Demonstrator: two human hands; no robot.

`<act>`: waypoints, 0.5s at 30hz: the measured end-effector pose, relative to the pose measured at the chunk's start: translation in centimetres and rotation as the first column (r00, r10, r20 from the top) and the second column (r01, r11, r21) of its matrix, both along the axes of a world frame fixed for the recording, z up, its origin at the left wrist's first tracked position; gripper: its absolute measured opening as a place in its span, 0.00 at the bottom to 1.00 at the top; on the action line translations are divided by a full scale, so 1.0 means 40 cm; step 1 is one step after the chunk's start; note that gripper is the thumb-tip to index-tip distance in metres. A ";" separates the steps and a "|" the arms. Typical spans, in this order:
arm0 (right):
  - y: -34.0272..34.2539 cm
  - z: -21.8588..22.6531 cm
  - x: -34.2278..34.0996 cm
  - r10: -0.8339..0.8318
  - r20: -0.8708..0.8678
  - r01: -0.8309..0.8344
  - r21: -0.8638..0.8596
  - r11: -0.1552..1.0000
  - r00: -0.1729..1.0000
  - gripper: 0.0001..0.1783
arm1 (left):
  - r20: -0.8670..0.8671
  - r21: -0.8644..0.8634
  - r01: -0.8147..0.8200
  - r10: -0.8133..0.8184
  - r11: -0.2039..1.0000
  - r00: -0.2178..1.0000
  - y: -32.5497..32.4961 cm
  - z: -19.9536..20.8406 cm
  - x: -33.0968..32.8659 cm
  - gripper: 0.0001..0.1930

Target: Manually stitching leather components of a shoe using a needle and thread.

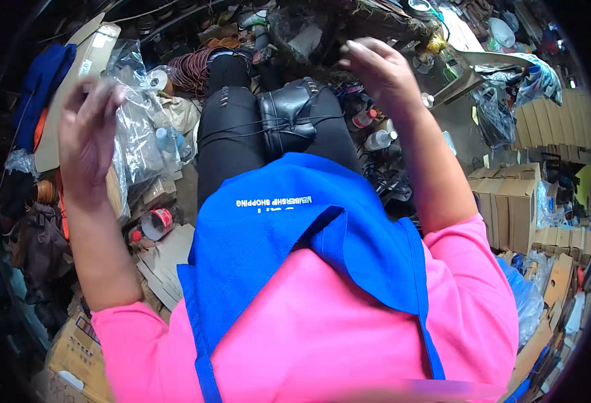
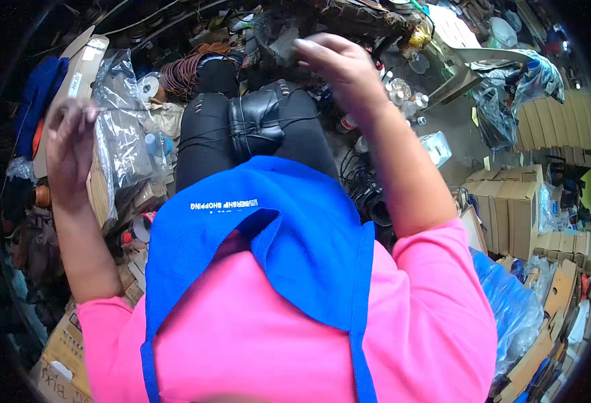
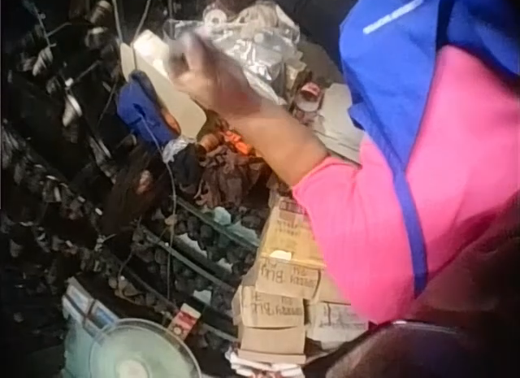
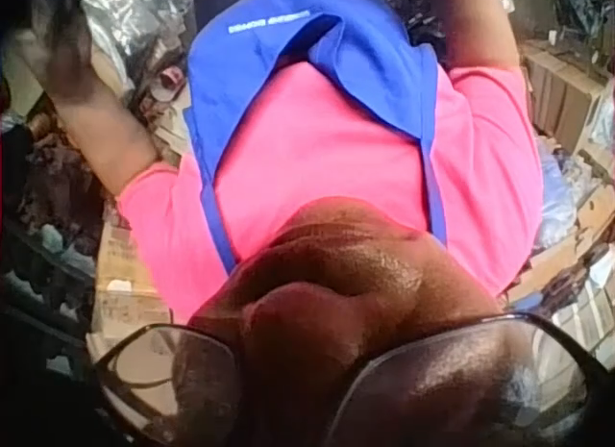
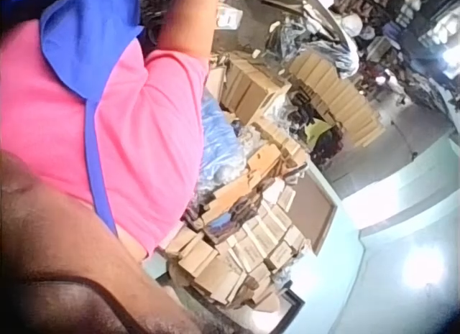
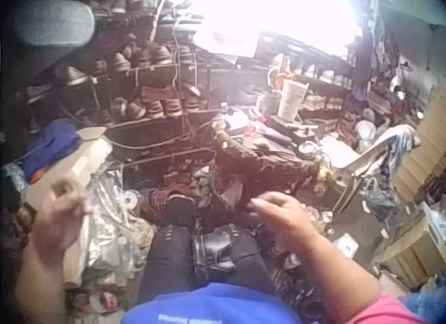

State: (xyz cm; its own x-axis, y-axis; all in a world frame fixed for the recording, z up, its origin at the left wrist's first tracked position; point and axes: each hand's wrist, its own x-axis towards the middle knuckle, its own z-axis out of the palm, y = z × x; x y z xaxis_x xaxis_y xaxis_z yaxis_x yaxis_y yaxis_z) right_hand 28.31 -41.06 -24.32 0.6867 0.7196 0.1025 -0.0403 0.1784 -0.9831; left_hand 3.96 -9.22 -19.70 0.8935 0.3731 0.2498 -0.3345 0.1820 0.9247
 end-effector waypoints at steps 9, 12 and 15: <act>-0.004 0.014 -0.125 0.604 0.434 -0.274 -0.611 0.743 0.668 0.15 | -0.495 0.606 0.438 -0.116 0.664 0.861 -0.147 0.021 -0.026 0.11; -0.168 -0.067 -0.024 0.516 0.505 0.101 -0.776 0.623 0.692 0.15 | -0.396 0.918 0.374 0.319 0.131 0.861 0.025 0.004 -0.130 0.05; -0.442 -0.087 0.149 0.293 0.565 0.473 -0.817 0.329 0.771 0.17 | -0.122 0.981 0.193 0.801 0.009 0.586 0.235 0.137 -0.273 0.10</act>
